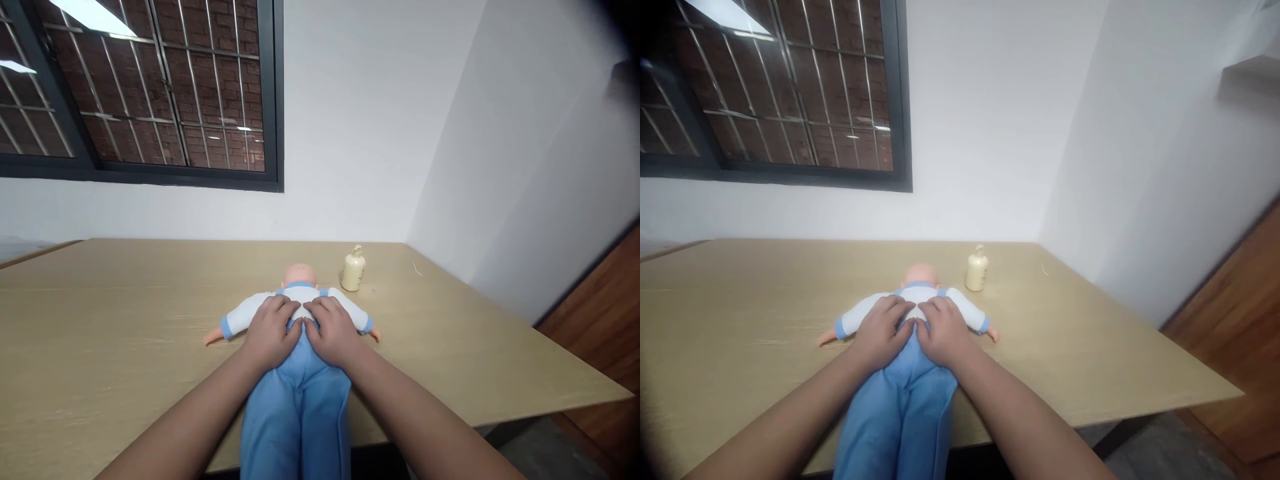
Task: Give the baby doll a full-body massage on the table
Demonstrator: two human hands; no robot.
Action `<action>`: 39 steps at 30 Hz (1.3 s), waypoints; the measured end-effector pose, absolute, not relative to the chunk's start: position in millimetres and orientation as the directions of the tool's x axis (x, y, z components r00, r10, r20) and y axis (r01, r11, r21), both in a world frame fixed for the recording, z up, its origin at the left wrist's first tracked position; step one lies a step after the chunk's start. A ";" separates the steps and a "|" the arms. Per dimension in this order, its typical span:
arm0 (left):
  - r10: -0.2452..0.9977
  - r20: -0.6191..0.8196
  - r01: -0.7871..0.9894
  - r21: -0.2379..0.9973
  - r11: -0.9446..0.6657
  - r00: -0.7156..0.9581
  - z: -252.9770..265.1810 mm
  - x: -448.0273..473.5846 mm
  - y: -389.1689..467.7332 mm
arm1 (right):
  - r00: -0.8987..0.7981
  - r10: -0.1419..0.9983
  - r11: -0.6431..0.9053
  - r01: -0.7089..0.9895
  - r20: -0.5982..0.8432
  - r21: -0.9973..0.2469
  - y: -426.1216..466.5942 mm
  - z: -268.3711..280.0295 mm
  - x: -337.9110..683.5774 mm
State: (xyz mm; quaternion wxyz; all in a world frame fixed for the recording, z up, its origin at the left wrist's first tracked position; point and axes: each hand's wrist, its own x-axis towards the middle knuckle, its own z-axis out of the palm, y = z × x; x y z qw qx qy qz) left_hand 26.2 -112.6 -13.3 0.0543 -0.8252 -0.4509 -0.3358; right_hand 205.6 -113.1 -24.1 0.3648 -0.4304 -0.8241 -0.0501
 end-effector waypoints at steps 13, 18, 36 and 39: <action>0.801 0.451 0.750 0.346 -0.563 0.394 -7.9 21.1 -101.4 | -0.404 0.770 0.577 0.771 0.495 -0.269 -101.9 -15.6 209.6; 0.741 0.537 0.774 0.233 -0.589 0.403 -11.6 22.1 -104.4 | -0.361 0.763 0.583 0.741 0.536 -0.333 -95.8 -19.3 209.3; 0.726 0.467 0.761 0.155 -0.630 0.505 -9.0 19.4 -97.3 | -0.410 0.735 0.603 0.759 0.539 -0.245 -90.0 -24.2 209.8; 0.706 0.506 0.766 0.130 -0.630 0.495 -16.7 18.3 -96.9 | -0.381 0.694 0.616 0.754 0.611 -0.229 -92.4 -28.8 208.7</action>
